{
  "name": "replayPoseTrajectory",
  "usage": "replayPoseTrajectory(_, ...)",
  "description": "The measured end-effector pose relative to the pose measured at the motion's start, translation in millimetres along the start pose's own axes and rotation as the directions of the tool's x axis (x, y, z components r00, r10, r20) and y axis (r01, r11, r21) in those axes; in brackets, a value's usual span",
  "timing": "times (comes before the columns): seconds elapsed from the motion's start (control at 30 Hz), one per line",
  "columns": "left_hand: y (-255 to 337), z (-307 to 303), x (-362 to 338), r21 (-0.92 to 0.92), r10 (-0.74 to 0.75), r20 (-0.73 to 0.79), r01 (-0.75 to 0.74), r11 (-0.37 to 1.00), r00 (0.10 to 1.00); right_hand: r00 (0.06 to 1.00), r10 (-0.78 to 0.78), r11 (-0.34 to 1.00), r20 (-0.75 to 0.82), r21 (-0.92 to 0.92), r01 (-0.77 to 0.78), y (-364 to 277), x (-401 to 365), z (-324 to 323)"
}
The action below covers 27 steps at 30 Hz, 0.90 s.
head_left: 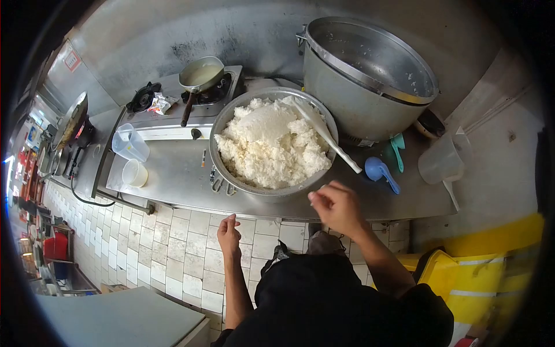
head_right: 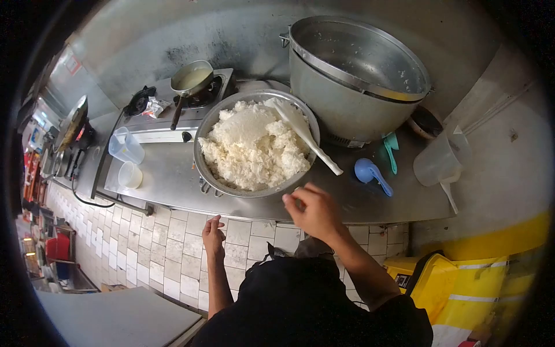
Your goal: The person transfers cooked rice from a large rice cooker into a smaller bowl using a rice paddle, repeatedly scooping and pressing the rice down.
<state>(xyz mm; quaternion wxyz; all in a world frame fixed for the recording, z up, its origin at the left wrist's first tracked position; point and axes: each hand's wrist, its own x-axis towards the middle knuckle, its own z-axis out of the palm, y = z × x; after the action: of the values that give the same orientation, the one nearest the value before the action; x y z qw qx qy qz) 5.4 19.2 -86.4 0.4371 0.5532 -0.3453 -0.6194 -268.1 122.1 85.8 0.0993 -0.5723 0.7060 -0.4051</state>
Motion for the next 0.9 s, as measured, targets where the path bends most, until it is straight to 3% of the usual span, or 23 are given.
replayPoseTrajectory(0.03,2,0,2,0.003,0.001,-0.005,-0.001,1.000,1.000,0.997,0.003,1.000,-0.072,-0.003,-0.003,0,5,-7)
replayPoseTrajectory(0.1,6,1,3,0.010,0.004,-0.013,-0.004,1.000,1.000,0.931,-0.250,0.931,-0.267,-0.331,0.155,-3,27,-29)
replayPoseTrajectory(0.17,6,0,5,0.020,0.007,-0.016,-0.007,1.000,1.000,0.966,-0.173,0.917,-0.191,-0.389,0.087,3,43,-45)
replayPoseTrajectory(0.23,5,0,10,-0.015,0.035,-0.010,-0.036,0.999,0.999,0.992,0.118,0.964,0.032,-0.245,-0.107,18,51,-57)
replayPoseTrajectory(0.37,16,7,12,-0.034,0.036,-0.040,-0.037,0.999,0.999,0.981,0.115,0.968,0.154,-0.238,-0.076,15,75,-84)
replayPoseTrajectory(0.43,22,9,8,-0.044,0.033,-0.072,-0.036,0.998,0.997,0.993,0.115,0.993,0.030,-0.036,-0.114,3,90,-95)
replayPoseTrajectory(0.47,18,9,13,-0.044,0.039,-0.070,-0.042,0.998,0.997,0.996,0.010,0.999,-0.087,-0.049,-0.014,1,103,-95)
replayPoseTrajectory(0.5,20,10,16,-0.052,0.036,-0.077,-0.040,0.998,0.996,0.997,0.004,0.999,-0.079,-0.051,-0.008,4,121,-92)
replayPoseTrajectory(0.57,25,18,24,-0.083,0.076,-0.095,-0.084,0.993,0.993,0.907,-0.395,0.911,-0.146,0.067,0.407,18,162,-80)
replayPoseTrajectory(0.6,32,24,27,-0.112,0.105,-0.101,-0.117,0.987,0.989,0.904,-0.406,0.906,-0.130,0.074,0.418,24,183,-64)
replayPoseTrajectory(0.67,56,38,32,-0.158,0.130,-0.118,-0.148,0.976,0.984,0.929,-0.295,0.759,-0.225,0.534,0.371,31,221,-30)
replayPoseTrajectory(0.7,69,48,33,-0.197,0.156,-0.116,-0.177,0.964,0.981,0.927,-0.311,0.754,-0.208,0.541,0.374,28,236,-26)
replayPoseTrajectory(0.77,101,70,34,-0.217,0.174,-0.136,-0.201,0.955,0.975,0.981,-0.187,0.455,-0.041,0.882,0.123,23,259,-17)
replayPoseTrajectory(0.8,113,80,37,-0.223,0.197,-0.136,-0.224,0.949,0.971,0.989,-0.125,0.518,-0.085,0.844,0.138,-8,262,-25)
replayPoseTrajectory(0.87,123,93,45,-0.155,0.213,-0.162,-0.238,0.959,0.963,0.933,-0.343,0.370,-0.110,0.897,0.242,-50,265,-53)
replayPoseTrajectory(0.9,123,96,48,-0.073,0.237,-0.161,-0.251,0.965,0.958,0.930,-0.357,0.372,-0.084,0.901,0.224,-66,263,-60)
